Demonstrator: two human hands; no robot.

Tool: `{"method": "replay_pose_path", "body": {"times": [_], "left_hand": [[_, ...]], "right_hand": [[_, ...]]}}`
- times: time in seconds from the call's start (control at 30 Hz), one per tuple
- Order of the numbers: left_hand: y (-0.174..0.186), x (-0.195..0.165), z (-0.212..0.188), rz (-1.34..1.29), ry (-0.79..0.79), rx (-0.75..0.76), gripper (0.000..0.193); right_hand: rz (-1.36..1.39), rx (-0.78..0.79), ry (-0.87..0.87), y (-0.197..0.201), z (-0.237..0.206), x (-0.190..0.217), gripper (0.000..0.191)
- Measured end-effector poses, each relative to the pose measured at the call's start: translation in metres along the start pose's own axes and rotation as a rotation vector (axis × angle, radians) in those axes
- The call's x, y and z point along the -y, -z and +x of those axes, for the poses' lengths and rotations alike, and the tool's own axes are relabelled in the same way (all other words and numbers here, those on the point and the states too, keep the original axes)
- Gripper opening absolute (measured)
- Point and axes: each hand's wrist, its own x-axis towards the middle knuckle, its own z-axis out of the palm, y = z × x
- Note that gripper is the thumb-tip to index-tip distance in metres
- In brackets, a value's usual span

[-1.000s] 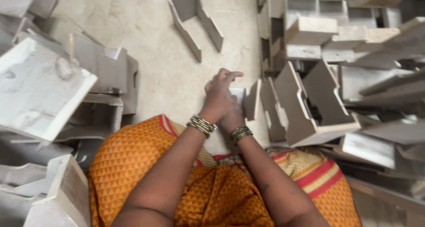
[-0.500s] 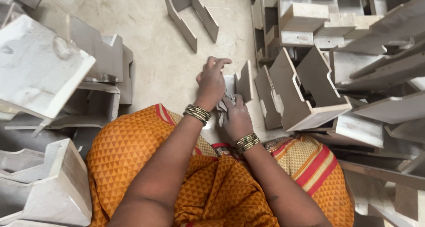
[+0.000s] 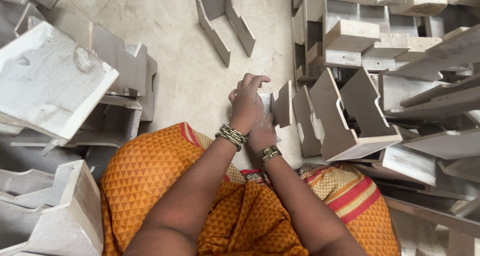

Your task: The person sits on the floor among stacks of white wooden furniture parts and wipes dust off each piece with a gray cloth, one piece at a time. They turn pieces over to wipe both sides and set cleaned pieces aside with the others.

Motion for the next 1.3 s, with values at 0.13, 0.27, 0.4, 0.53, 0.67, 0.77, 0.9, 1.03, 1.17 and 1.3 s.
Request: {"method": "replay_pose_path", "body": {"times": [0.13,0.27,0.4,0.53,0.67,0.77,0.9,1.03,1.17,1.3], "left_hand": [[0.002,-0.001,-0.001,0.005,0.013,-0.008,0.054],[0.004,-0.002,-0.001,0.002,-0.001,-0.003,0.053],[0.005,-0.003,-0.003,-0.006,0.009,0.0,0.052],[0.004,0.0,-0.005,-0.022,0.017,-0.002,0.051],[0.0,0.009,-0.004,-0.026,0.006,-0.003,0.046],[-0.001,0.018,0.0,-0.17,0.043,-0.106,0.054],[0.015,0.035,0.003,-0.442,0.153,-0.068,0.077],[0.034,0.04,-0.005,-0.335,0.068,0.103,0.117],[0.036,0.031,-0.017,-0.038,0.054,0.284,0.146],[0.032,0.023,-0.017,0.077,0.016,0.294,0.138]], "right_hand": [[0.033,0.018,0.04,0.012,-0.013,0.002,0.03],[0.085,0.128,-0.027,0.02,-0.017,0.006,0.024],[0.098,0.093,-0.009,0.026,-0.02,0.01,0.033],[0.082,0.136,-0.009,0.034,-0.028,0.013,0.029],[0.153,0.114,-0.048,0.042,-0.039,0.011,0.029],[0.183,0.071,-0.055,0.042,-0.044,0.006,0.031],[0.333,-0.009,-0.073,0.034,-0.043,-0.007,0.035],[0.544,-0.151,-0.069,0.03,-0.039,-0.02,0.04],[0.611,-0.17,-0.041,0.04,-0.047,-0.021,0.038],[0.584,-0.297,0.052,0.06,-0.065,-0.012,0.036]]}}
